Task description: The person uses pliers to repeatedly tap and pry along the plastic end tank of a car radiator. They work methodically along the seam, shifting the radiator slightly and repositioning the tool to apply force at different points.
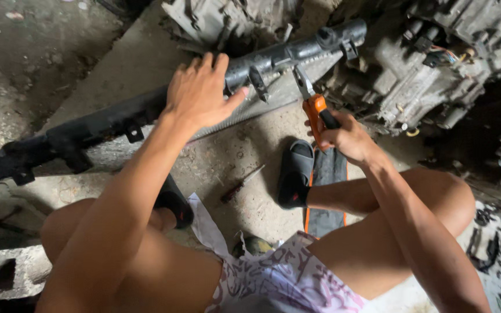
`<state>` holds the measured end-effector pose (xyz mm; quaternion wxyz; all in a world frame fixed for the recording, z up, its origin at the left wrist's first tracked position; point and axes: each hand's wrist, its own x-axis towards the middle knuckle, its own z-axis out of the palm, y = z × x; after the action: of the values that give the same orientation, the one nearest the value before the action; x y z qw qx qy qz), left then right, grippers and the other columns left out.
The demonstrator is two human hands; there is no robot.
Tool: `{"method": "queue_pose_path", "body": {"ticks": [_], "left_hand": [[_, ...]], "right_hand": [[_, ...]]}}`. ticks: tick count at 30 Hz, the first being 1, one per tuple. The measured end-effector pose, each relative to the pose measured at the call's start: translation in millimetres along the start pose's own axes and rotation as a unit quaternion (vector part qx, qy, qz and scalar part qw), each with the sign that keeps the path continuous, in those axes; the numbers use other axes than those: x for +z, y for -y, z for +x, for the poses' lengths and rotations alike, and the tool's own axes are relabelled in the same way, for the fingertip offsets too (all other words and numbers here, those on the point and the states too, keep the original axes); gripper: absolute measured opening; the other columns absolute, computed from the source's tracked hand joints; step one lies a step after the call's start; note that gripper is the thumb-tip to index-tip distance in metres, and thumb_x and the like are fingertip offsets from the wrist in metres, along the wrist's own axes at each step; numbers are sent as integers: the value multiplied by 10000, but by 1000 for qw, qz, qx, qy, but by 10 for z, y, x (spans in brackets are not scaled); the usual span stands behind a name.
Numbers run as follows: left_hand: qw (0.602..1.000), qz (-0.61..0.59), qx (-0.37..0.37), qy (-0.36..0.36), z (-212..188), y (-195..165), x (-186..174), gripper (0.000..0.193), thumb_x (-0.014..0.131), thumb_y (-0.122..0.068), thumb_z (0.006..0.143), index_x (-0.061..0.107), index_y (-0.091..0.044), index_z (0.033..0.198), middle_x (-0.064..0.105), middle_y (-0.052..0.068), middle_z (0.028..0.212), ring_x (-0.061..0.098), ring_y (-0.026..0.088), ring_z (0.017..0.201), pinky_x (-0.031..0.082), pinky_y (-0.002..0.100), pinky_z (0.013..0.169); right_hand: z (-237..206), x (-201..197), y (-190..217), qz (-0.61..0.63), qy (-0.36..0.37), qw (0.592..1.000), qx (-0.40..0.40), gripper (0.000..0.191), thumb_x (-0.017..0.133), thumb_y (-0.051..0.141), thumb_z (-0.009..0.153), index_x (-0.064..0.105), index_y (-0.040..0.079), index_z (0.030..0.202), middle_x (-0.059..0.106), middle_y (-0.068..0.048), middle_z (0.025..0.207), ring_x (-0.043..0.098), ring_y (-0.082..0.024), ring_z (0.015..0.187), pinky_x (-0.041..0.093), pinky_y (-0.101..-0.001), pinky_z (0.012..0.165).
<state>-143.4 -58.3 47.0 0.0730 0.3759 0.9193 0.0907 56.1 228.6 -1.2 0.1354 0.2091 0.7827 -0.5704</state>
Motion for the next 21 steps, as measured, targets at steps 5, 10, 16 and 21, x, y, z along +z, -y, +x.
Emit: {"method": "queue_pose_path", "body": {"ticks": [5, 10, 16, 21], "left_hand": [[1000, -6, 5, -13, -77, -36, -36, 732, 612, -585, 950, 506, -3, 1380, 604, 256, 1250, 611, 437, 1155, 480, 585, 942], [975, 55, 85, -198, -86, -149, -141, 735, 656, -584, 857, 581, 51, 1220, 648, 260, 1047, 639, 409, 995, 497, 587, 863], [950, -223, 169, -141, -526, -961, 255, 323, 608, -369, 961, 660, -53, 1001, 663, 167, 998, 607, 347, 985, 484, 507, 886], [871, -476, -120, -9, -144, -1542, 1057, 757, 628, -702, 879, 691, 53, 890, 706, 130, 779, 707, 189, 689, 558, 328, 612]], "right_hand": [[-37, 80, -5, 15, -24, 999, 27, 298, 624, 41, 716, 666, 20, 1010, 694, -79, 845, 630, -177, 727, 510, -327, 638], [-80, 136, 48, -5, -30, 999, -10, 369, 619, 33, 687, 647, 1, 1054, 719, -80, 902, 668, -167, 787, 546, -324, 698], [-41, 89, -115, 21, -14, 999, 21, 401, 679, 74, 734, 634, -15, 1123, 707, -116, 936, 661, -191, 841, 527, -326, 750], [64, 63, -271, 84, 35, 996, 25, 332, 615, 97, 783, 687, -69, 1061, 715, -125, 922, 667, -203, 829, 535, -337, 741]]}}
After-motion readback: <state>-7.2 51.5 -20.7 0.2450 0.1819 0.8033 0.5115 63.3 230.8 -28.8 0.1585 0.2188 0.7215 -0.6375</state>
